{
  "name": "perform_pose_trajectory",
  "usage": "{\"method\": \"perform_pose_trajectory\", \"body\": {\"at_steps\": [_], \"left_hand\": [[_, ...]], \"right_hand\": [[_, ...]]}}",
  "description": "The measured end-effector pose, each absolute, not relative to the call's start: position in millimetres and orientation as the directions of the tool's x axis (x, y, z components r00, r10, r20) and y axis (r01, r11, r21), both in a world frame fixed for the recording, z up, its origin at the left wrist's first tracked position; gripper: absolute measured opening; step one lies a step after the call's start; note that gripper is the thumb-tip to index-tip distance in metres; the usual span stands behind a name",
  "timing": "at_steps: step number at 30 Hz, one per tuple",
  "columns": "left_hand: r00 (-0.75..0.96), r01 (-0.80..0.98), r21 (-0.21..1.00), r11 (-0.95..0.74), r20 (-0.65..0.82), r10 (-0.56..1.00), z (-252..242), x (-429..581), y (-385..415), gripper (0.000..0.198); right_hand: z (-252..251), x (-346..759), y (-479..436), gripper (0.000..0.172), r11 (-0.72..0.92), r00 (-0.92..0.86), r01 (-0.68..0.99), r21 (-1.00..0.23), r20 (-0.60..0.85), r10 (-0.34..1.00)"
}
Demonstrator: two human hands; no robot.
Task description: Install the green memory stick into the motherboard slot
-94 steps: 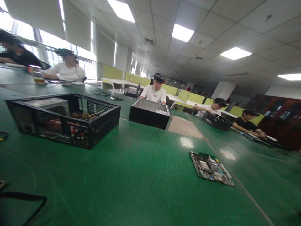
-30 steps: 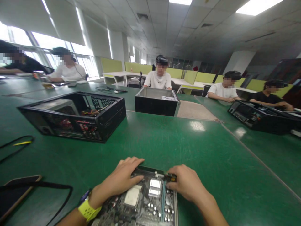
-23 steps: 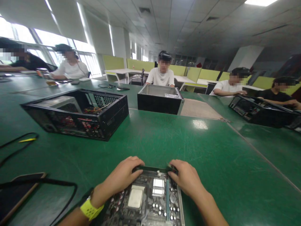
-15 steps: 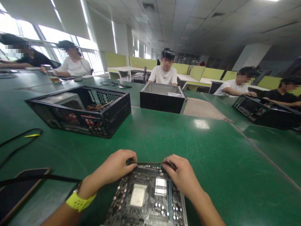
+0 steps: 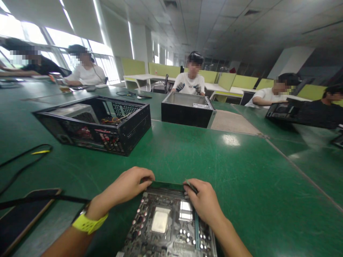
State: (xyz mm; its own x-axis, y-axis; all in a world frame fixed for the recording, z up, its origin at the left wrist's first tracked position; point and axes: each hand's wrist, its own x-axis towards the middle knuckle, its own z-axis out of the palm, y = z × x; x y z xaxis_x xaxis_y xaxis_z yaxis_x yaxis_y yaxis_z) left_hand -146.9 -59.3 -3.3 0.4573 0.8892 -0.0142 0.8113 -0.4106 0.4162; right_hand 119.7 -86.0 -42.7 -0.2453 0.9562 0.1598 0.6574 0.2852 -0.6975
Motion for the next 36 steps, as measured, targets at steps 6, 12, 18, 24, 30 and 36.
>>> {"method": "perform_pose_trajectory", "body": {"at_steps": [6,12,18,24,30,36], "left_hand": [[0.434,0.834,0.381,-0.399,-0.008,0.901,-0.8,-151.6,-58.7,0.019],[0.432,0.843,0.362,-0.398,-0.014,0.902,0.4,-153.3,-58.8,0.019],[0.421,0.856,0.344,-0.386,-0.031,0.907,2.7,-153.0,-59.3,0.02],[0.447,0.842,0.346,-0.414,-0.019,0.894,3.9,-152.1,-58.8,0.02],[0.465,0.821,0.386,-0.42,-0.026,0.885,2.5,-151.8,-58.6,0.021],[0.449,0.822,0.408,-0.399,-0.031,0.893,0.9,-151.8,-59.6,0.021]], "right_hand": [[-45.7,118.1,-87.1,0.017,0.203,-0.207,0.669,-0.715,0.083,0.975],[-49.7,113.2,-90.1,0.019,0.223,-0.196,0.765,-0.605,0.112,0.974],[-48.3,112.2,-90.1,0.018,0.225,-0.195,0.785,-0.577,0.115,0.974],[-49.5,116.7,-87.4,0.02,0.233,-0.213,0.694,-0.682,0.114,0.97],[-46.2,115.1,-90.6,0.02,0.24,-0.24,0.686,-0.687,0.097,0.966],[-44.8,115.1,-93.5,0.017,0.282,-0.245,0.707,-0.648,0.15,0.958]]}}
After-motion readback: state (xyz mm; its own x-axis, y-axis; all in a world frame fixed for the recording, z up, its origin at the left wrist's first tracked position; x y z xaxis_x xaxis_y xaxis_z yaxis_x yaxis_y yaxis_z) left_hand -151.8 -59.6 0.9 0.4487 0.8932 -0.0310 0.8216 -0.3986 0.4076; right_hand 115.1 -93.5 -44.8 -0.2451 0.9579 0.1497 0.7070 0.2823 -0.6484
